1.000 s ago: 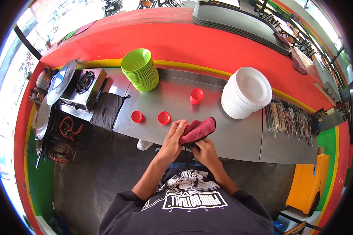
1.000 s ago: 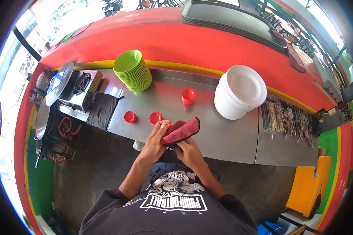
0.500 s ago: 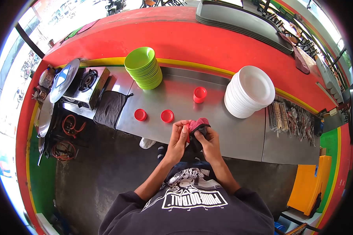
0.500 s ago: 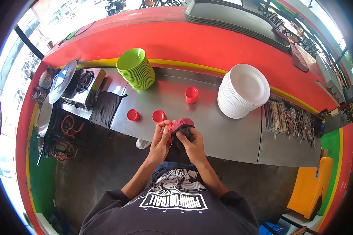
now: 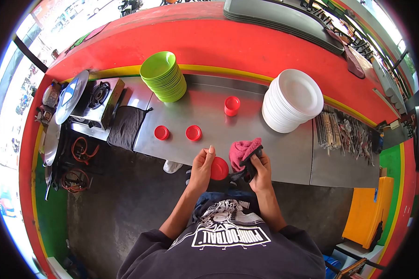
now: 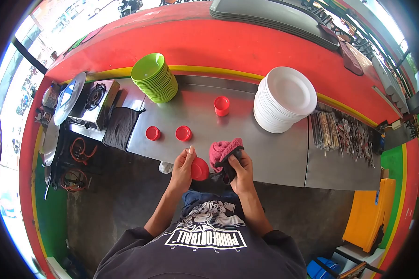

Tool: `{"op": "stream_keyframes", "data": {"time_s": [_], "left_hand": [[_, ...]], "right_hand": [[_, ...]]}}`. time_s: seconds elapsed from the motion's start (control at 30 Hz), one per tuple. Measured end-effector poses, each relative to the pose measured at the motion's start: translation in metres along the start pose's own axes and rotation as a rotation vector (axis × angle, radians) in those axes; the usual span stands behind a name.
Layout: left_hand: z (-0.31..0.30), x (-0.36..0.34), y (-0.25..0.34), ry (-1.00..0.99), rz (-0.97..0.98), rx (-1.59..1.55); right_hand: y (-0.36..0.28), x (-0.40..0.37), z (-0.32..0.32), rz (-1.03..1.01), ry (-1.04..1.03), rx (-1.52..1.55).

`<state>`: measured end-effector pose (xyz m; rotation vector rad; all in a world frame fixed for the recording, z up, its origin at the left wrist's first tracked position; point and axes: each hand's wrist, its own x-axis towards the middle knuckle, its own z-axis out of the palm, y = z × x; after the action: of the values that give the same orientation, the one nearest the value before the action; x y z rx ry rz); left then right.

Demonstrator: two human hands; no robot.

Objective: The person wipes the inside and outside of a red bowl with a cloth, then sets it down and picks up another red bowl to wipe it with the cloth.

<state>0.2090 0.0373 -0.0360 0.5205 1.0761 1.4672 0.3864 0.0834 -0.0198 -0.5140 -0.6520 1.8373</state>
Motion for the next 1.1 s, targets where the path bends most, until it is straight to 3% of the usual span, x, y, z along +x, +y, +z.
{"op": "stream_keyframes", "data": {"time_s": [0.07, 0.17, 0.2, 0.3, 0.33, 0.5, 0.6, 0.7, 0.9, 1.1], "left_hand": [[0.003, 0.003, -0.002, 0.084, -0.033, -0.107], [0.012, 0.008, -0.003, 0.160, 0.027, -0.172], [0.012, 0.008, -0.002, 0.110, 0.019, -0.175], [0.021, 0.004, 0.003, 0.038, -0.008, -0.194], [0.031, 0.000, 0.007, 0.071, -0.016, -0.205], [0.030, -0.007, 0.011, -0.045, -0.048, -0.136], [0.021, -0.005, 0.013, -0.127, -0.060, 0.108], [0.030, -0.003, 0.016, -0.132, -0.058, -0.008], [0.033, 0.005, -0.003, -0.199, 0.143, -0.087], [0.032, 0.003, 0.013, -0.305, 0.127, -0.114]], "right_hand": [[-0.003, -0.006, 0.004, -0.058, -0.009, -0.032], [0.002, -0.015, -0.007, -0.120, -0.219, -0.389], [0.002, -0.019, -0.006, -0.028, -0.244, -0.522], [0.010, -0.014, 0.012, -0.383, -0.336, -1.038], [0.018, -0.015, 0.007, -0.355, -0.325, -1.107], [0.019, -0.004, -0.004, -0.353, -0.147, -1.055], [0.017, 0.000, -0.007, -0.309, -0.094, -0.977], [0.027, -0.004, -0.016, -0.249, -0.096, -0.911], [0.037, 0.004, -0.017, -0.217, -0.008, -0.585], [0.034, 0.013, -0.015, -0.187, 0.057, -0.449]]}}
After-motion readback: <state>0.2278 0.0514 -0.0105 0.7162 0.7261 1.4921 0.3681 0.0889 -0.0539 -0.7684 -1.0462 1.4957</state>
